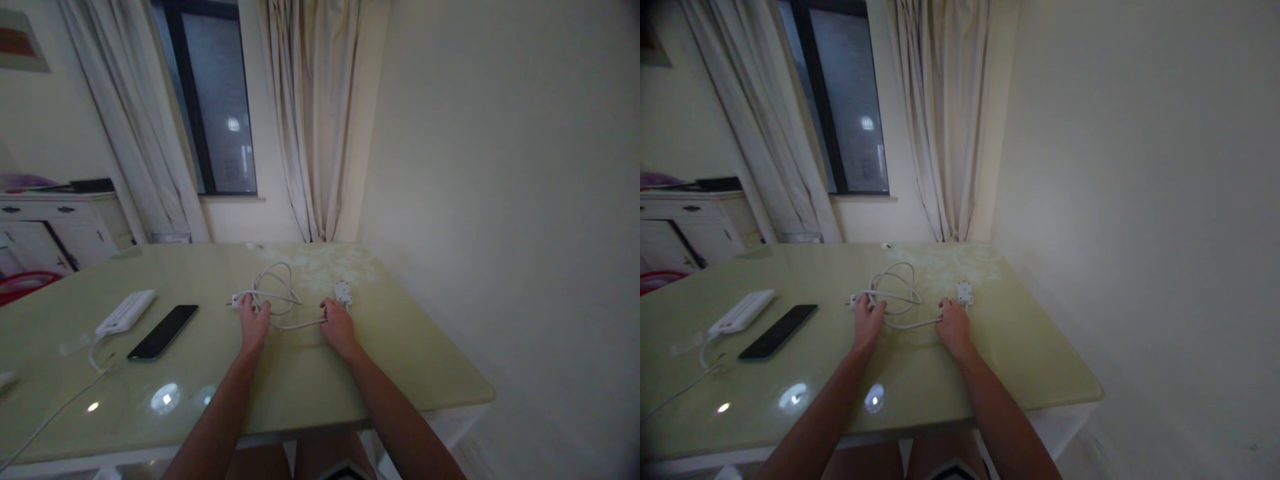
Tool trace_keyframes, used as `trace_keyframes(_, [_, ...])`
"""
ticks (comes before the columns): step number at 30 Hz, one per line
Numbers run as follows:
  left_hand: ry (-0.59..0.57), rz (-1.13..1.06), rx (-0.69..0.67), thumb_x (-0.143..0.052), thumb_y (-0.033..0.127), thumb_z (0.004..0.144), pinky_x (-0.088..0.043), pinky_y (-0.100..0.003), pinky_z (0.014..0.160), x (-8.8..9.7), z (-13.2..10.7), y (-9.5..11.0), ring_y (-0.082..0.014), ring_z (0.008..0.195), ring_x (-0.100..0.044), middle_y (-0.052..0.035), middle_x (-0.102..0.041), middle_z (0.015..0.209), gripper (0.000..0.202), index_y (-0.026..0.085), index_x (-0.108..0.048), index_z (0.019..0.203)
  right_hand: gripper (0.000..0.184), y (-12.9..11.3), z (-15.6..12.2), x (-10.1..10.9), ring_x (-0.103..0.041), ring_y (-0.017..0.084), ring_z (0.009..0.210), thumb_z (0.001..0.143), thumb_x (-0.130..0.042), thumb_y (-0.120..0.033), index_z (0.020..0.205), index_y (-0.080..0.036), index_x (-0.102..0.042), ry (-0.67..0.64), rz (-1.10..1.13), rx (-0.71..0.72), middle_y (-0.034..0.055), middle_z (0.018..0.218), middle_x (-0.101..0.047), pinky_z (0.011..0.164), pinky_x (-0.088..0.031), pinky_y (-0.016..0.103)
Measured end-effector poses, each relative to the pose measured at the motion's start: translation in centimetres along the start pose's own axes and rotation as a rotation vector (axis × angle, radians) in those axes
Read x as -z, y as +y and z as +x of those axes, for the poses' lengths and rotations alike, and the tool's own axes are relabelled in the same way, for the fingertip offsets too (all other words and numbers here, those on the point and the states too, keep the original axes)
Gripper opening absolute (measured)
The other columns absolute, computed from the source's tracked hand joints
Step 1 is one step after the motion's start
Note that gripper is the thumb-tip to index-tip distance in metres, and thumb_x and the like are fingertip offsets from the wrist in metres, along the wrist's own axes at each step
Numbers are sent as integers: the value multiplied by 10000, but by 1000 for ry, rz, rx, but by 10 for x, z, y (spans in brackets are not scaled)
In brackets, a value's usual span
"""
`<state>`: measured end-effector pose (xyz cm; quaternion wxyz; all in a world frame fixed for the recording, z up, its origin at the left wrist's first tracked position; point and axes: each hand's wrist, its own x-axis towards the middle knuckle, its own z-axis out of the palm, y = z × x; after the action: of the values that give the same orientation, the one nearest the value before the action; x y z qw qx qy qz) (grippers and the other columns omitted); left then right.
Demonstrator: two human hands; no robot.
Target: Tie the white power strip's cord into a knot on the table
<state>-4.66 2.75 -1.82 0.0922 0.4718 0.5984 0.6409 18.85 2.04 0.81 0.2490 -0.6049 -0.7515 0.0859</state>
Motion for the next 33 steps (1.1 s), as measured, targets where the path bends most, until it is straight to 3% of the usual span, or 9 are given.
trace_keyframes(5, [8,125,-111,-575,294,747,-449,-456,980,0,0,5,-256,1006,-519,-62,-530,986,211,199,-565,935,293,-9,-4,2,-624,174,914,859,-553,-147,1136,-227,-609,-24,-21,1,59,1128,-667,682,-352,263])
trace_keyframes(9, [36,145,-136,-559,295,725,-399,-505,1047,-3,-2,7,-304,1075,-498,-102,-533,1024,257,192,-562,961,249,-16,-7,1,-642,167,898,885,-569,-205,1128,-238,-613,-55,0,13,48,1114,-683,672,-355,257])
trace_keyframes(18, [58,62,47,-568,258,690,-388,-480,1086,-7,0,0,-327,1228,-455,-164,-459,1280,403,173,-577,1084,141,-14,-4,-8,-647,152,803,917,-623,-273,1044,-221,-656,-27,92,-26,25,908,-721,642,-346,244])
trace_keyframes(20, [62,83,70,-570,249,691,-350,-491,1122,-7,1,-2,-326,1247,-446,-157,-466,1287,444,173,-579,1129,186,-13,-4,-7,-645,146,784,901,-664,-326,1062,-233,-664,-57,134,55,7,871,-719,630,-337,234])
trace_keyframes(23, [51,126,73,-571,252,713,-327,-496,1147,-7,0,-3,-323,1266,-440,-144,-492,1267,475,176,-586,1181,358,-14,-7,-7,-625,131,721,814,-768,-453,1092,-246,-680,-182,203,285,-15,819,-709,622,-335,219])
trace_keyframes(26, [55,136,52,-549,248,737,-338,-484,1147,-7,-1,-2,-309,1265,-446,-133,-507,1246,487,181,-594,1218,350,-19,-11,-7,-599,118,669,859,-705,-558,992,-235,-720,-229,230,414,-16,756,-701,619,-325,219])
trace_keyframes(29, [54,132,30,-536,232,736,-339,-483,1148,-8,-2,3,-304,1257,-442,-130,-508,1236,525,180,-595,1256,411,-25,-13,-11,-618,134,708,976,-529,-576,888,-229,-733,-147,164,363,14,794,-727,617,-303,236])
trace_keyframes(33, [29,79,-4,-519,208,746,-342,-463,1156,-9,-9,9,-288,1271,-437,-129,-494,1263,544,170,-589,1284,435,-33,-13,-19,-648,168,741,991,-486,-585,908,-223,-713,-90,74,233,43,846,-743,620,-310,249])
